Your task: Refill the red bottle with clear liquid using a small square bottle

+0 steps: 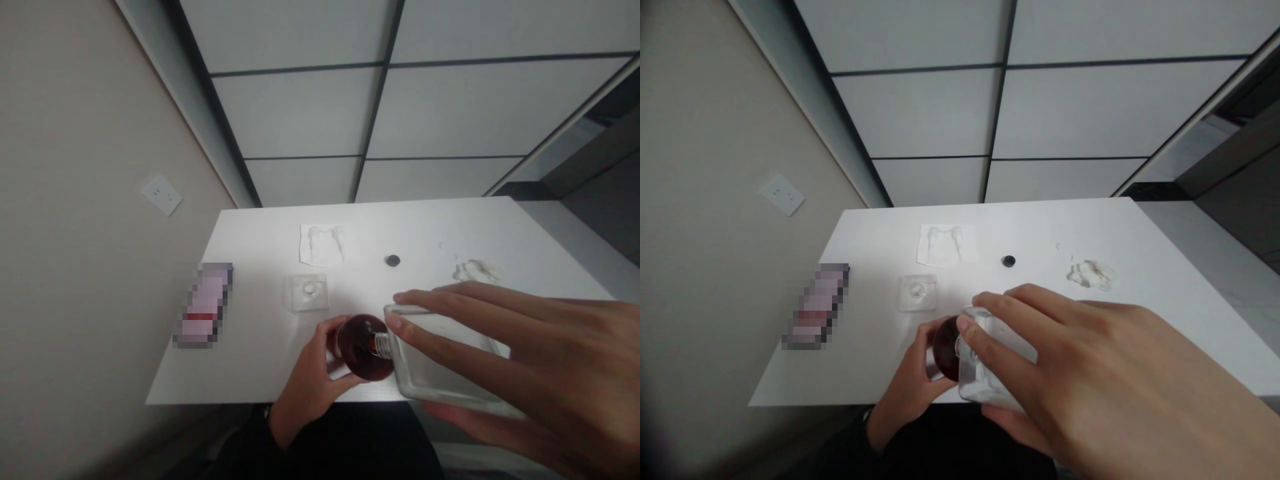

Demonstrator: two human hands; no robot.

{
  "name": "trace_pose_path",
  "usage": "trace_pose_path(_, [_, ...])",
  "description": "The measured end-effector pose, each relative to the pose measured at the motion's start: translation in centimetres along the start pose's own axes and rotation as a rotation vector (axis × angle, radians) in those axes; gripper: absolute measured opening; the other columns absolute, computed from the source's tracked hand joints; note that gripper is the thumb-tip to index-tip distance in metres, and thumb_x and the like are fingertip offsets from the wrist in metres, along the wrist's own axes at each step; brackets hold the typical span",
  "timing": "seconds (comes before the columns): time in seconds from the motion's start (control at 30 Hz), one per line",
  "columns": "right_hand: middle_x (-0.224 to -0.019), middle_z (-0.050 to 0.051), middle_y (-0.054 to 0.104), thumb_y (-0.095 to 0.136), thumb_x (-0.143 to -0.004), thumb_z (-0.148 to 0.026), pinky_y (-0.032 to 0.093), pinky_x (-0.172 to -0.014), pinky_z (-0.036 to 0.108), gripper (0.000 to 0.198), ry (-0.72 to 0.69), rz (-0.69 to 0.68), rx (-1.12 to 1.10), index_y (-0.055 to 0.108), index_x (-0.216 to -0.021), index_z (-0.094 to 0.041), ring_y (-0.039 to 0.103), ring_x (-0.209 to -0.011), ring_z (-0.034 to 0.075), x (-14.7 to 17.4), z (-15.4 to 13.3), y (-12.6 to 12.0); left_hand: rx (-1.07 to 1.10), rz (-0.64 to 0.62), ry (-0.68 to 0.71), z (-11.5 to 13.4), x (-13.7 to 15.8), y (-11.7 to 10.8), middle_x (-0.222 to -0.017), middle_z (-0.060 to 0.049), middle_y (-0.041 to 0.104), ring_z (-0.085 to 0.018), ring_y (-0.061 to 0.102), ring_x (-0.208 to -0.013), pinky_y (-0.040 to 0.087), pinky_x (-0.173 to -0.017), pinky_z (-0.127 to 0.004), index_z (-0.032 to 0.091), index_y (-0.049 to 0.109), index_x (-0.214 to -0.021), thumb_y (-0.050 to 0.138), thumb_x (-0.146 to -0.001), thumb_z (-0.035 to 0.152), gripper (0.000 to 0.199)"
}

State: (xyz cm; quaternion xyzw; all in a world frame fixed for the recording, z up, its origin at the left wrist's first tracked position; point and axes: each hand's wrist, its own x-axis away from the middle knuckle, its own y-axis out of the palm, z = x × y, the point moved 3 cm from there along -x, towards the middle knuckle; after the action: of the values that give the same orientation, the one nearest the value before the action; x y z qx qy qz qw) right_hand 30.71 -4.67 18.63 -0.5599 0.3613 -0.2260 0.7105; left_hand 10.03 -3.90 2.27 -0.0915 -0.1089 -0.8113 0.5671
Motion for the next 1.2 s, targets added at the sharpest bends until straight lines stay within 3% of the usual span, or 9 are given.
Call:
trace_pose_path(0.27, [-0.128, 0.006, 0.079, 0.05, -0.104, -0.035, 0.059, -0.067, 0.043, 0.032, -0.018, -0.007, 0.029, 0.064, -0.133, -0.031, 0.076, -0.104, 0.032, -0.3, -0.2, -0.3, -0.023, 0.015, -0.016, 0.0, 0.1, -0.1, -0.138, -0.007, 0.066, -0.029, 0.067, -0.123, 0.062, -0.102, -0.042, 0.027, 0.062, -0.135, 0.092, -0.076, 0.022, 0.067])
trace_pose_path(0.43, [-0.126, 0.008, 0.079, 0.063, -0.089, -0.027, 0.058, -0.056, 0.046, 0.039, -0.045, -0.089, 0.04, 0.066, -0.128, -0.03, 0.076, -0.099, 0.036, -1.0, -0.7, -0.6, -0.026, 0.002, 0.004, -0.2, -0.1, -0.2, -0.142, -0.008, 0.065, -0.03, 0.065, -0.128, 0.061, -0.104, -0.044, 0.028, 0.061, -0.136, 0.09, -0.078, 0.022, 0.065])
trace_pose_path(0.63, [-0.112, 0.007, 0.082, 0.079, -0.075, -0.029, 0.052, -0.048, 0.04, 0.04, -0.052, -0.048, 0.05, 0.072, -0.114, -0.03, 0.076, -0.082, 0.031, -2.4, -0.9, -1.0, -0.036, -0.023, -0.001, -0.3, -0.2, -0.4, -0.139, -0.006, 0.065, -0.029, 0.064, -0.126, 0.06, -0.106, -0.043, 0.028, 0.061, -0.136, 0.089, -0.08, 0.025, 0.063])
trace_pose_path(0.77, [-0.102, 0.008, 0.083, 0.082, -0.079, -0.025, 0.049, -0.044, 0.036, 0.025, -0.151, -0.071, 0.015, 0.077, -0.104, -0.024, 0.076, -0.071, 0.026, -3.8, -0.9, -1.7, -0.043, -0.034, 0.024, -0.7, -0.3, -0.5, -0.142, -0.009, 0.064, -0.03, 0.064, -0.127, 0.06, -0.106, -0.046, 0.027, 0.06, -0.138, 0.088, -0.08, 0.023, 0.065])
trace_pose_path(0.87, [-0.102, 0.009, 0.083, 0.081, -0.085, -0.024, 0.048, -0.047, 0.034, 0.018, -0.145, -0.098, 0.014, 0.079, -0.103, -0.022, 0.076, -0.072, 0.025, -4.3, -0.8, -2.2, -0.066, -0.033, 0.035, -1.0, -0.4, -0.5, -0.14, -0.01, 0.064, -0.03, 0.064, -0.126, 0.06, -0.106, -0.048, 0.025, 0.058, -0.138, 0.091, -0.078, 0.023, 0.069])
trace_pose_path(1.2, [-0.109, 0.01, 0.082, 0.089, -0.086, -0.037, 0.054, -0.062, 0.034, 0.031, -0.132, -0.132, -0.032, 0.081, -0.112, -0.021, 0.075, -0.082, 0.025, -4.5, -0.8, -2.3, -0.062, -0.053, 0.069, -1.1, -0.7, -0.4, -0.139, -0.011, 0.064, -0.031, 0.064, -0.128, 0.058, -0.107, -0.048, 0.022, 0.055, -0.137, 0.093, -0.078, 0.025, 0.07])
